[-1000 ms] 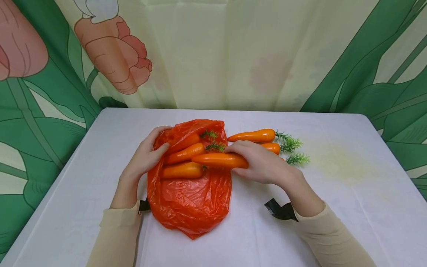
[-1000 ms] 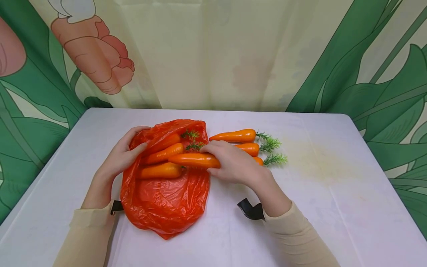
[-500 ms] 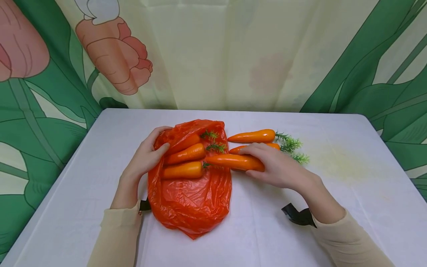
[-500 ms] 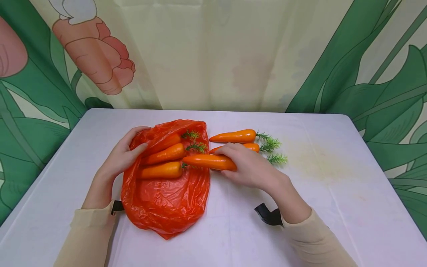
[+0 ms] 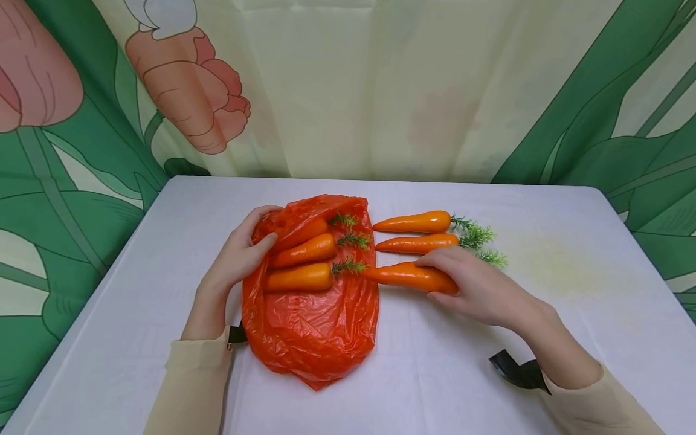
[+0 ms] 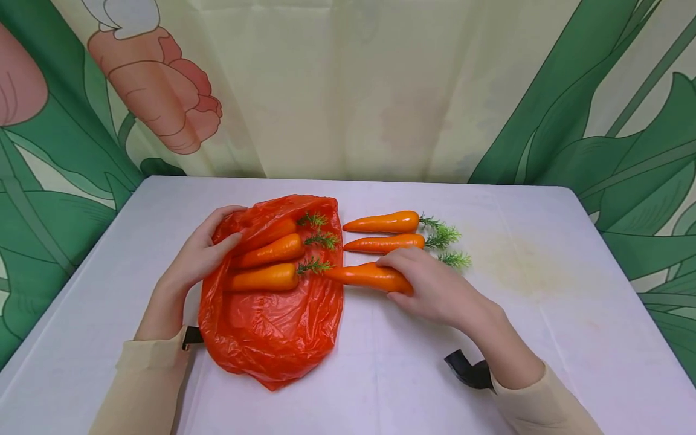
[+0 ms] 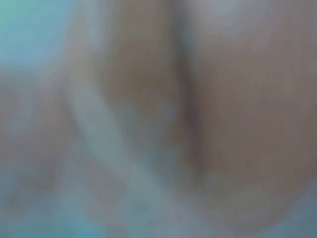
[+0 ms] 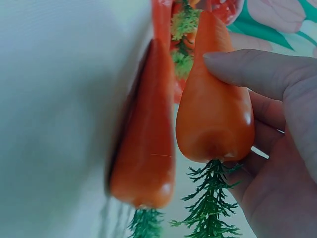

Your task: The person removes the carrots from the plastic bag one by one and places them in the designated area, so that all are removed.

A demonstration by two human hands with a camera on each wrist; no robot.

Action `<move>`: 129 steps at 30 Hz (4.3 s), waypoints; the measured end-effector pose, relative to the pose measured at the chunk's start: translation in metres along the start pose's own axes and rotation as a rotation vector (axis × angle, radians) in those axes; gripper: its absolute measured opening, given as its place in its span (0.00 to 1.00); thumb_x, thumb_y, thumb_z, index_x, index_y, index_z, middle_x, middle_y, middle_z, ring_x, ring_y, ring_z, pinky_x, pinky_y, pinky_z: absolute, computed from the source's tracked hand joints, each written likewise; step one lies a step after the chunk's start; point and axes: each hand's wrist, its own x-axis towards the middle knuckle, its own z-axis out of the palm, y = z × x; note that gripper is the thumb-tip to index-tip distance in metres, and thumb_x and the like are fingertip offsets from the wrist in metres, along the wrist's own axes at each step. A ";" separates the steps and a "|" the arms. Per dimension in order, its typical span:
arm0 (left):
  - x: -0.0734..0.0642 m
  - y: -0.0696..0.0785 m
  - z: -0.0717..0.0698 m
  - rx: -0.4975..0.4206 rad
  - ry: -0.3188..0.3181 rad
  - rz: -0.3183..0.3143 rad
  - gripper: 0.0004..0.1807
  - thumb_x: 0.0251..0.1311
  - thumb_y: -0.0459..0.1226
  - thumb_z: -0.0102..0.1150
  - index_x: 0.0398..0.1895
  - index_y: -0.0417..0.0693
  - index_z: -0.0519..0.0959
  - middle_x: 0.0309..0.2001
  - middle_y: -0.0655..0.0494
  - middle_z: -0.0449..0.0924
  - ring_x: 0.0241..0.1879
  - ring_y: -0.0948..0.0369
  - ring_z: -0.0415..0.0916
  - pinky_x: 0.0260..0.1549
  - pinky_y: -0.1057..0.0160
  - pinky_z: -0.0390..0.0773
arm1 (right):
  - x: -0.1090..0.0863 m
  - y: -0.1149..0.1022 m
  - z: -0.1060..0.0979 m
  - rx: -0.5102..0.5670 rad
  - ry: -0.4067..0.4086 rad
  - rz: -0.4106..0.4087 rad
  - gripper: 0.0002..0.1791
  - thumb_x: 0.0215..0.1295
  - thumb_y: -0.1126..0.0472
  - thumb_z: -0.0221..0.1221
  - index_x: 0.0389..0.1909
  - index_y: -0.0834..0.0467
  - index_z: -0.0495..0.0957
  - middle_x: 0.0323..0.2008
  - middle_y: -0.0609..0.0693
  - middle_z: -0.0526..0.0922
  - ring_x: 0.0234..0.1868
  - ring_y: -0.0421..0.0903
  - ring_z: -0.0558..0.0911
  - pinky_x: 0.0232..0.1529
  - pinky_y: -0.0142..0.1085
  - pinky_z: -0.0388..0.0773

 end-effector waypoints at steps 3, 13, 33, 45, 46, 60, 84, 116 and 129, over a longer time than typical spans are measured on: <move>0.000 0.000 0.000 -0.003 -0.002 -0.005 0.26 0.73 0.31 0.50 0.72 0.51 0.64 0.64 0.46 0.70 0.58 0.47 0.70 0.56 0.42 0.75 | -0.006 0.002 0.001 -0.001 -0.005 0.009 0.22 0.59 0.64 0.71 0.55 0.55 0.80 0.51 0.45 0.81 0.54 0.50 0.76 0.56 0.51 0.74; 0.001 0.000 0.001 -0.006 -0.003 -0.013 0.26 0.73 0.32 0.50 0.72 0.51 0.64 0.65 0.46 0.69 0.59 0.47 0.69 0.55 0.42 0.76 | -0.021 0.006 0.004 0.012 -0.040 0.052 0.24 0.58 0.64 0.71 0.57 0.54 0.80 0.52 0.44 0.81 0.54 0.49 0.76 0.55 0.50 0.76; 0.001 -0.002 0.002 0.018 0.003 -0.015 0.26 0.73 0.32 0.50 0.72 0.52 0.63 0.64 0.47 0.70 0.58 0.47 0.71 0.52 0.44 0.79 | -0.038 0.010 0.017 0.029 -0.120 0.113 0.23 0.60 0.59 0.72 0.56 0.52 0.79 0.53 0.44 0.79 0.53 0.48 0.76 0.54 0.50 0.77; 0.001 -0.002 0.002 0.008 0.003 -0.014 0.26 0.73 0.31 0.50 0.72 0.53 0.63 0.64 0.48 0.69 0.57 0.47 0.71 0.51 0.44 0.79 | -0.051 0.016 0.010 -0.019 0.018 0.090 0.24 0.53 0.62 0.75 0.52 0.54 0.81 0.51 0.47 0.79 0.53 0.50 0.76 0.53 0.51 0.78; 0.001 -0.002 0.002 0.009 0.004 -0.014 0.26 0.73 0.32 0.50 0.72 0.53 0.63 0.64 0.48 0.69 0.57 0.47 0.71 0.51 0.44 0.79 | -0.052 0.016 0.010 -0.022 0.031 0.086 0.24 0.53 0.63 0.75 0.51 0.53 0.82 0.50 0.47 0.79 0.52 0.50 0.76 0.52 0.51 0.78; 0.001 -0.004 0.001 0.012 0.002 -0.008 0.26 0.73 0.32 0.51 0.72 0.52 0.63 0.64 0.47 0.70 0.57 0.47 0.71 0.51 0.44 0.79 | -0.055 0.024 0.016 -0.079 0.153 0.012 0.24 0.47 0.66 0.77 0.47 0.55 0.82 0.48 0.48 0.79 0.49 0.49 0.78 0.49 0.50 0.79; 0.001 -0.004 0.002 0.014 -0.003 -0.013 0.26 0.73 0.31 0.50 0.72 0.51 0.64 0.64 0.47 0.70 0.58 0.47 0.70 0.54 0.43 0.77 | -0.053 0.027 0.018 -0.092 0.188 0.036 0.25 0.48 0.68 0.76 0.49 0.60 0.82 0.51 0.55 0.78 0.53 0.56 0.76 0.52 0.55 0.77; 0.000 -0.002 0.002 0.023 0.004 -0.020 0.26 0.73 0.32 0.50 0.72 0.52 0.64 0.64 0.46 0.70 0.58 0.47 0.70 0.55 0.43 0.77 | -0.030 0.011 0.009 0.002 0.198 0.026 0.27 0.54 0.65 0.73 0.57 0.61 0.78 0.59 0.55 0.75 0.60 0.56 0.72 0.58 0.57 0.72; 0.000 -0.001 0.002 0.014 -0.003 -0.014 0.26 0.73 0.32 0.50 0.72 0.51 0.64 0.63 0.47 0.70 0.58 0.48 0.70 0.55 0.43 0.77 | 0.004 -0.012 0.015 0.112 0.140 0.006 0.27 0.59 0.64 0.72 0.60 0.56 0.78 0.59 0.49 0.75 0.60 0.52 0.72 0.54 0.52 0.76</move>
